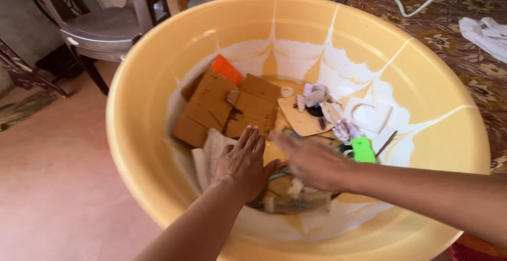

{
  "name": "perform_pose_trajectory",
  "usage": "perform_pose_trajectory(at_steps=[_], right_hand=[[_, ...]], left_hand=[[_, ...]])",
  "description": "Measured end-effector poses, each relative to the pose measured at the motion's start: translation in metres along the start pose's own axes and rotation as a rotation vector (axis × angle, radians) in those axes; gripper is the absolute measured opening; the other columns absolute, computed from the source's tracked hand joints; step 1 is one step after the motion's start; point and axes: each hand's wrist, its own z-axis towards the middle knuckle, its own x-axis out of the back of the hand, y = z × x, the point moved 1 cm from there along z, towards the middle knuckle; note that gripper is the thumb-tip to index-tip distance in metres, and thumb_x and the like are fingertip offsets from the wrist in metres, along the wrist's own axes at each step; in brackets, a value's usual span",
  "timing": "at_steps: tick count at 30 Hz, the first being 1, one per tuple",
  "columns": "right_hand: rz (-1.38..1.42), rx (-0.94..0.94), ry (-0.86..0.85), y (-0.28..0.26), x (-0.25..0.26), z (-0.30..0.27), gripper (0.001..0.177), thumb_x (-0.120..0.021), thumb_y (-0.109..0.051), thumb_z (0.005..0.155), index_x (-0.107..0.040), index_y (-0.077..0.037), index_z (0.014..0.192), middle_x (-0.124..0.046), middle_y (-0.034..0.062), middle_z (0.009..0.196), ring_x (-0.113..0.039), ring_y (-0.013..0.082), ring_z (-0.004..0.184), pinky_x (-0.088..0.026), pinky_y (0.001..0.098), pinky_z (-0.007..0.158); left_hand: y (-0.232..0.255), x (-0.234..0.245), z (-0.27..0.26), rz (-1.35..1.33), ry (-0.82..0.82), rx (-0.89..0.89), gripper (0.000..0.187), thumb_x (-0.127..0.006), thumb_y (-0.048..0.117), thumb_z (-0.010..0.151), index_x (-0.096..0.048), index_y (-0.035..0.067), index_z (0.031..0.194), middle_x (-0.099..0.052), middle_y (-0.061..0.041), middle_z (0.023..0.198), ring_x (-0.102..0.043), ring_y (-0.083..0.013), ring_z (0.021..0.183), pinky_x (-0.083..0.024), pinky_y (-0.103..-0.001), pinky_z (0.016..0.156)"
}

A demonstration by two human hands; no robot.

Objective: The person sorts items from a yellow basin into cardboard boxes and a blue basin. They handle cardboard pieces, a brown bottle, pens, and other small objects, placing them into separate containers on the floor.

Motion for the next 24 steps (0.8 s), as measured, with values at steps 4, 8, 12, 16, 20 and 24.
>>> perform_pose_trajectory(at_steps=[4,8,12,16,20,24], right_hand=[[0.129,0.037,-0.163,0.022,-0.051,0.014,0.081,-0.068,-0.034,0.086,-0.033,-0.001,0.151,-0.066,0.0303,0.118,-0.067,0.0409,0.110,-0.054,0.0456,0.094],[0.107,0.151,-0.249,0.032,-0.087,0.026,0.100,-0.082,-0.051,0.077,-0.034,-0.002,0.150,-0.048,0.0293,0.144,-0.054,0.0442,0.126,-0.047,0.0485,0.103],[-0.071,0.192,-0.315,0.035,-0.106,0.022,0.082,-0.080,-0.040,0.075,-0.044,-0.018,0.146,-0.047,0.0243,0.141,-0.045,0.0438,0.134,-0.047,0.0566,0.096],[-0.144,0.282,-0.241,0.050,-0.104,0.017,0.064,-0.073,-0.025,0.082,-0.053,-0.020,0.143,-0.059,0.0237,0.129,-0.055,0.0425,0.126,-0.051,0.0561,0.091],[0.216,-0.099,-0.138,0.074,-0.083,0.028,0.049,-0.062,-0.018,0.088,-0.059,-0.019,0.137,-0.069,0.0172,0.122,-0.066,0.0363,0.115,-0.053,0.0518,0.092],[0.892,-0.340,0.027,0.101,-0.050,0.060,0.060,-0.064,-0.034,0.091,-0.042,-0.016,0.144,-0.063,0.0106,0.125,-0.070,0.0246,0.108,-0.058,0.0413,0.089]], left_hand=[[0.022,-0.021,0.014,-0.044,-0.105,0.184,0.072,-0.053,0.053,0.097,-0.033,0.013,0.153,-0.015,-0.002,0.171,-0.013,-0.0176,0.158,-0.032,-0.044,0.120],[0.013,-0.041,0.024,0.045,-0.246,0.267,0.078,-0.058,0.035,0.094,-0.022,0.014,0.159,-0.013,-0.005,0.171,-0.019,-0.0209,0.155,-0.034,-0.044,0.119],[-0.006,-0.055,0.039,-0.043,-0.225,0.395,0.077,-0.057,0.029,0.094,-0.017,0.011,0.157,-0.007,-0.008,0.168,-0.007,-0.0253,0.155,-0.027,-0.050,0.118],[-0.018,-0.066,0.037,-0.186,-0.114,0.534,0.070,-0.061,0.033,0.093,-0.034,0.005,0.151,-0.024,-0.012,0.165,-0.021,-0.0278,0.154,-0.030,-0.049,0.121],[-0.023,-0.054,0.036,-0.392,-0.067,0.734,0.066,-0.053,0.044,0.100,-0.040,0.012,0.157,-0.048,-0.013,0.157,-0.045,-0.0297,0.145,-0.038,-0.047,0.122],[-0.011,-0.030,0.041,-0.906,0.033,0.958,0.066,-0.048,0.052,0.097,-0.051,0.016,0.153,-0.058,-0.011,0.150,-0.059,-0.0295,0.131,-0.051,-0.052,0.107]])
